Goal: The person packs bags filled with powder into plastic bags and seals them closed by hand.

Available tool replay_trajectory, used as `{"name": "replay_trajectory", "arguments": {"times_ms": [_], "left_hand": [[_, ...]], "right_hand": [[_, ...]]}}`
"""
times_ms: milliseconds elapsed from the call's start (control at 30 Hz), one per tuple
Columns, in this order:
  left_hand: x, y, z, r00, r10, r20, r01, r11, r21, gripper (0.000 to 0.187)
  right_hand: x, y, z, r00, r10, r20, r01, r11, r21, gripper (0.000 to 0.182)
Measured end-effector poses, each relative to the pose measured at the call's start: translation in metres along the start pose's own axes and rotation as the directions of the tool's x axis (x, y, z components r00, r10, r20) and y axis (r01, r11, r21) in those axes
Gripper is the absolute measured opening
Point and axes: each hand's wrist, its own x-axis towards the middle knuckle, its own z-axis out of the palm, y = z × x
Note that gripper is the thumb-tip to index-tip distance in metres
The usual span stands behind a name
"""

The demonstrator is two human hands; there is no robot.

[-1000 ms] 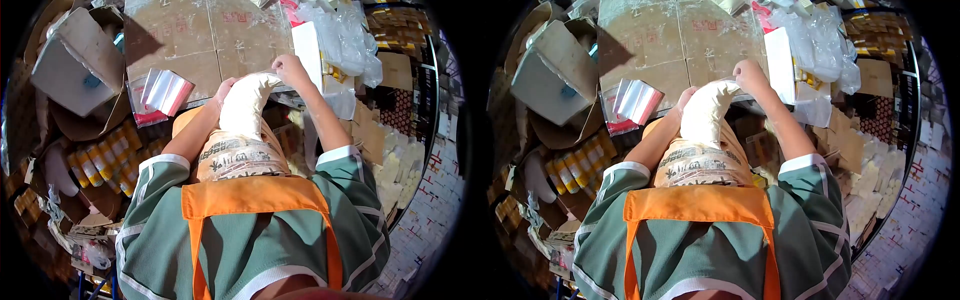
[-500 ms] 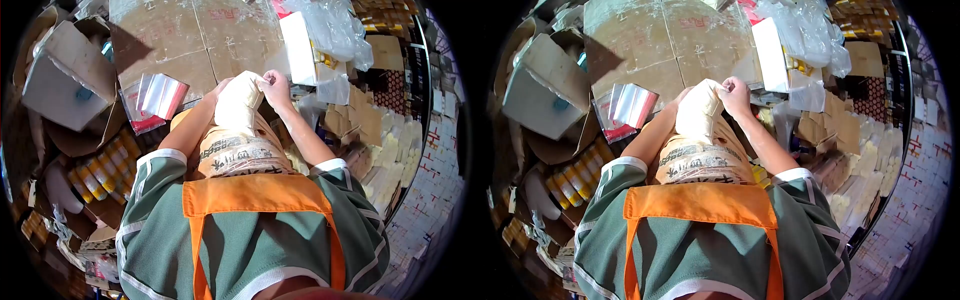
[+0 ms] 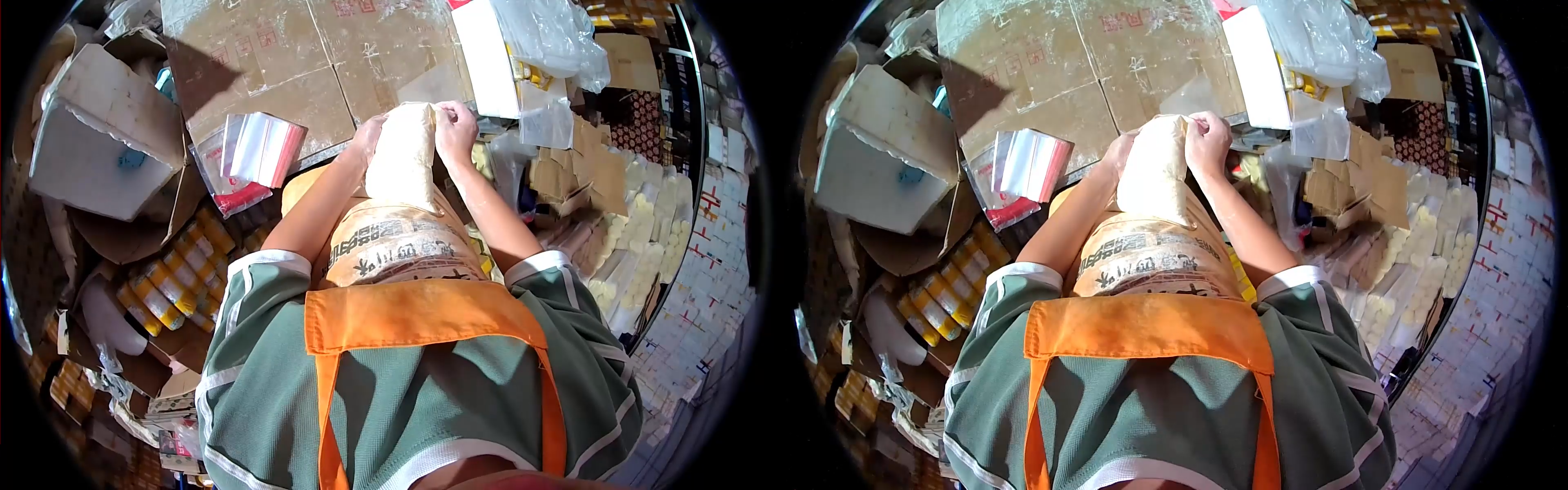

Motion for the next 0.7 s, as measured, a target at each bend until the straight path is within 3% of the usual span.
{"name": "replay_trajectory", "arguments": {"times_ms": [100, 167, 200, 267, 300, 333, 367, 400, 467, 533, 600, 667, 700], "left_hand": [[0.013, -0.002, -0.022, 0.993, 0.108, -0.048, -0.108, 0.994, 0.009, 0.038], [0.023, 0.001, -0.045, 0.963, 0.210, -0.168, -0.163, 0.952, 0.259, 0.040], [0.018, 0.000, -0.042, 0.963, 0.209, -0.172, -0.160, 0.952, 0.262, 0.040], [0.009, -0.003, -0.033, 0.909, 0.358, -0.213, -0.234, 0.862, 0.450, 0.037], [0.001, -0.005, -0.021, 0.910, 0.355, -0.213, -0.230, 0.862, 0.452, 0.037], [-0.007, -0.008, -0.005, 0.852, 0.438, -0.287, -0.251, 0.822, 0.511, 0.037], [-0.010, -0.010, 0.003, 0.779, 0.520, -0.351, -0.263, 0.779, 0.569, 0.038], [-0.008, -0.011, 0.001, 0.778, 0.519, -0.353, -0.261, 0.779, 0.570, 0.038], [-0.006, -0.013, -0.006, 0.691, 0.631, -0.353, -0.306, 0.698, 0.648, 0.040], [-0.008, -0.012, -0.001, 0.704, 0.600, -0.380, -0.279, 0.726, 0.628, 0.039], [-0.009, -0.011, -0.001, 0.718, 0.570, -0.399, -0.255, 0.750, 0.610, 0.038], [-0.012, -0.006, -0.006, 0.934, 0.299, -0.197, -0.222, 0.915, 0.337, 0.039], [-0.010, -0.004, -0.012, 0.932, 0.300, -0.202, -0.221, 0.915, 0.339, 0.039]], "right_hand": [[0.002, 0.006, 0.005, 0.999, -0.031, 0.005, 0.031, 0.999, 0.007, 0.009], [0.001, -0.002, 0.004, 0.996, -0.082, 0.029, 0.085, 0.993, -0.081, 0.007], [0.001, -0.001, 0.006, 0.997, -0.078, 0.029, 0.080, 0.994, -0.078, 0.007], [0.003, 0.004, 0.010, 0.988, 0.132, 0.081, -0.128, 0.990, -0.051, 0.006], [0.007, 0.010, 0.012, 0.981, 0.156, 0.113, -0.143, 0.983, -0.117, 0.007], [0.009, 0.009, 0.012, 0.981, 0.160, 0.111, -0.147, 0.982, -0.117, 0.007], [0.011, 0.007, 0.011, 0.951, 0.264, 0.161, -0.254, 0.964, -0.077, 0.009], [0.013, 0.007, 0.012, 0.907, 0.361, 0.215, -0.361, 0.932, -0.042, 0.011], [0.014, 0.010, 0.013, 0.917, 0.345, 0.200, -0.357, 0.934, 0.027, 0.014], [0.012, 0.004, 0.010, 0.988, 0.026, 0.154, -0.014, 0.997, -0.076, 0.010], [-0.001, -0.010, 0.006, 0.975, -0.210, 0.070, 0.213, 0.977, -0.032, 0.002], [-0.014, -0.013, 0.003, 0.918, -0.395, 0.033, 0.396, 0.918, -0.032, 0.003], [-0.018, -0.009, 0.004, 0.912, -0.407, 0.060, 0.407, 0.913, 0.001, 0.004]]}}
